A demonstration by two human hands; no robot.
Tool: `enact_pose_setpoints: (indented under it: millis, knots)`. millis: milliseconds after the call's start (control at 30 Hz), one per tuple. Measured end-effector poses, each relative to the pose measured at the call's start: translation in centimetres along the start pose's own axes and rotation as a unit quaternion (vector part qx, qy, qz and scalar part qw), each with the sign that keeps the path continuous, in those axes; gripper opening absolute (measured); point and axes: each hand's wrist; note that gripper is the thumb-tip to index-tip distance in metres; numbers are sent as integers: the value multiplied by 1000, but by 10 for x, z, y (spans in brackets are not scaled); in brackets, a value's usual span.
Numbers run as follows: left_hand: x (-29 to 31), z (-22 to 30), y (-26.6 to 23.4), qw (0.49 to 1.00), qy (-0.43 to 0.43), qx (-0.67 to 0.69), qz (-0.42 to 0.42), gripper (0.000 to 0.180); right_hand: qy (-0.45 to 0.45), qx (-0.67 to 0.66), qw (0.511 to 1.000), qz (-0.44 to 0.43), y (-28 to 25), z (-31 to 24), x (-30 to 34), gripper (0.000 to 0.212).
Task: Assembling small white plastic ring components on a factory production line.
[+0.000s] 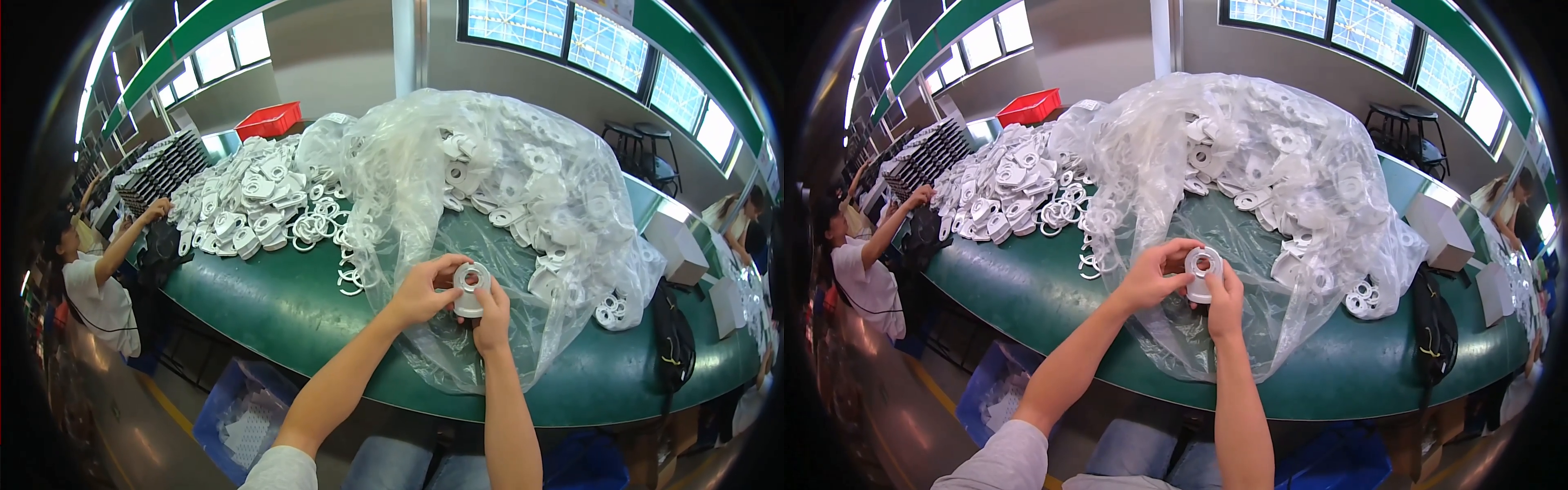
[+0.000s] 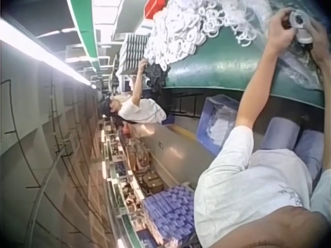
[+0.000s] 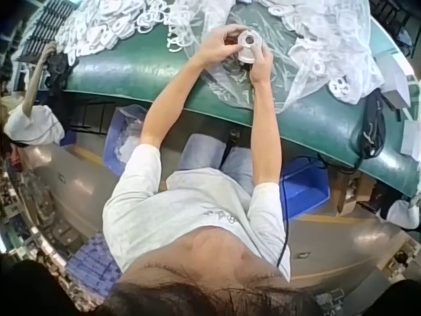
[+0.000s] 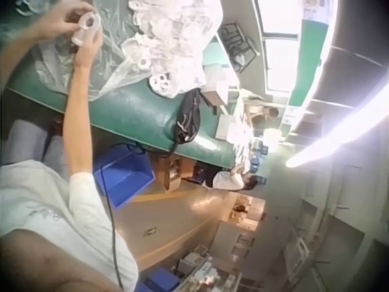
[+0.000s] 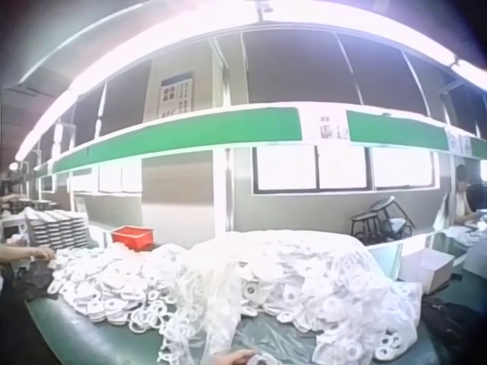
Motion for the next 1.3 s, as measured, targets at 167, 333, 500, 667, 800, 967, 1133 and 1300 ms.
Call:
enact_pose_setpoints:
  millis: [167, 333, 500, 667, 800, 967, 1133, 1300]
  knots:
    - [4, -2, -6, 998, 37, -46, -4, 45, 8, 91, 995, 33, -1, 22, -8, 29]
    - [1, -1, -2, 993, 81, -78, 27, 40, 12, 21, 1000, -14, -10, 7, -3, 45]
    - [66, 33, -46, 956, 103, -91, 261, 34, -10, 48, 999, 22, 1, 5, 0, 47]
    - [151, 82, -194, 856, 22, -180, 484, 21, -14, 86, 996, 6, 3, 7, -1, 40]
    - [171, 171, -337, 788, 148, -221, 555, 16, -3, 59, 998, 7, 10, 7, -2, 34]
    - [123, 208, -347, 754, 155, -352, 532, 52, -11, 61, 998, -1, 2, 9, -4, 34]
    - [69, 118, -228, 843, 63, -458, 275, 21, -5, 69, 998, -6, -3, 11, -6, 35]
    - [5, 51, -96, 896, 155, -369, 193, 19, 3, 61, 998, -4, -3, 18, -9, 36]
Point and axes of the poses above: each hand's wrist, its own x-axis away from the middle knuckle, its own y-axis out of the palm, z = x × y, and after that the axes turned 15 degrees about x, right-handed
